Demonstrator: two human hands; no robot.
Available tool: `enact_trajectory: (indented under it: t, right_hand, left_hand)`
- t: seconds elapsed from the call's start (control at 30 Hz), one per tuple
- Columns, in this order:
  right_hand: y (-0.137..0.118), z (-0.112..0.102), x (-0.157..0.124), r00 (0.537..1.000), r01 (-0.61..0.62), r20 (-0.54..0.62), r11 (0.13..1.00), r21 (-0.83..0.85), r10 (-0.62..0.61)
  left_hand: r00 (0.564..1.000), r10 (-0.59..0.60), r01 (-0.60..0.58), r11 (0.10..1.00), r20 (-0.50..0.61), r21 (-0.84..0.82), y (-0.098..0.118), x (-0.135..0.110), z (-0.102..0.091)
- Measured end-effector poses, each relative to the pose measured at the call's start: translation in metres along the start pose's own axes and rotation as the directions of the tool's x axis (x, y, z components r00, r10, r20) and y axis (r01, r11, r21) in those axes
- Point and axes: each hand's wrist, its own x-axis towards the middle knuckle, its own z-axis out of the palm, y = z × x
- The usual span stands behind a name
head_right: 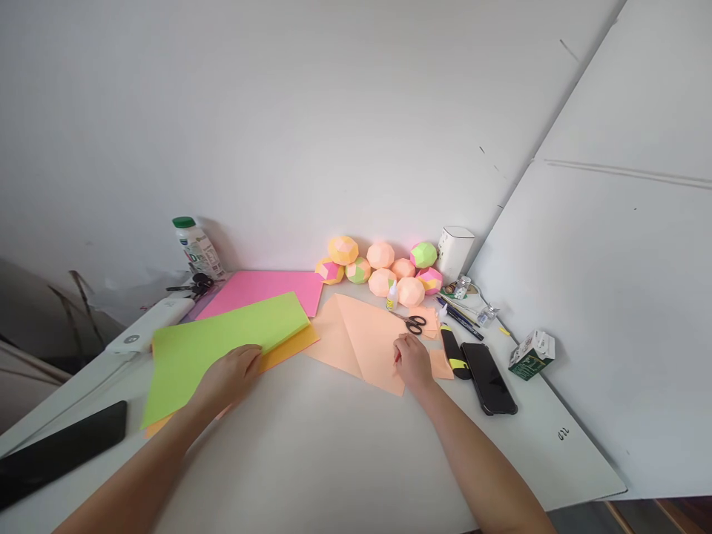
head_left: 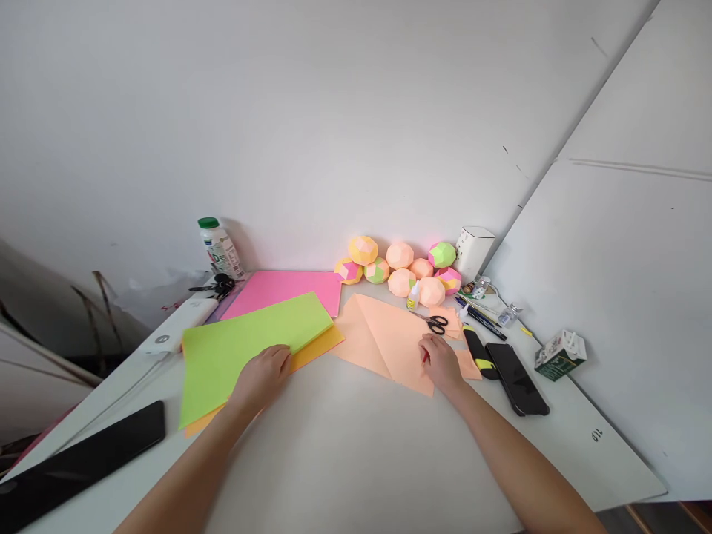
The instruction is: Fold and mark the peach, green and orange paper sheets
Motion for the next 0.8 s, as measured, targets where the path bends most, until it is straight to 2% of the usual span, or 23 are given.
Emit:
enact_trajectory:
  t: [0.13, 0.23, 0.4, 0.57, 0.67, 0.73, 0.8]
  right_hand:
    - [-0.001, -0.001, -0.001, 1.000, 0.001, 0.012, 1.000, 0.001, -0.001]
    - [-0.001, 0.000, -0.001, 1.000, 0.004, 0.005, 1.000, -0.002, -0.004]
    - [0.001, 0.002, -0.001, 1.000, 0.014, -0.018, 1.000, -0.012, -0.014]
    - [-0.012, -0.009, 0.000, 0.996, 0.051, -0.076, 0.998, -0.023, -0.053]
    - [-0.039, -0.017, -0.005, 0.981, 0.180, -0.071, 0.984, -0.010, -0.180]
    - [-0.061, -0.017, -0.012, 0.917, 0.399, -0.025, 0.916, 0.029, -0.399]
    - [-0.079, -0.012, -0.020, 0.845, 0.534, -0.012, 0.842, 0.070, -0.535]
  left_hand:
    - [0.988, 0.054, -0.051, 0.998, -0.147, 0.027, 0.013, -0.003, -0.008]
    - [0.964, 0.173, -0.164, 0.985, -0.201, 0.059, 0.038, -0.015, -0.008]
    - [0.879, 0.428, -0.418, 0.904, -0.211, 0.091, 0.086, -0.042, 0.012]
    - [0.796, 0.540, -0.532, 0.840, -0.275, 0.108, 0.098, -0.046, 0.029]
    - [0.762, 0.561, -0.560, 0.821, -0.323, 0.107, 0.098, -0.045, 0.029]
    - [0.746, 0.566, -0.571, 0.815, -0.351, 0.099, 0.099, -0.045, 0.027]
    - [0.733, 0.571, -0.586, 0.806, -0.371, 0.084, 0.101, -0.045, 0.024]
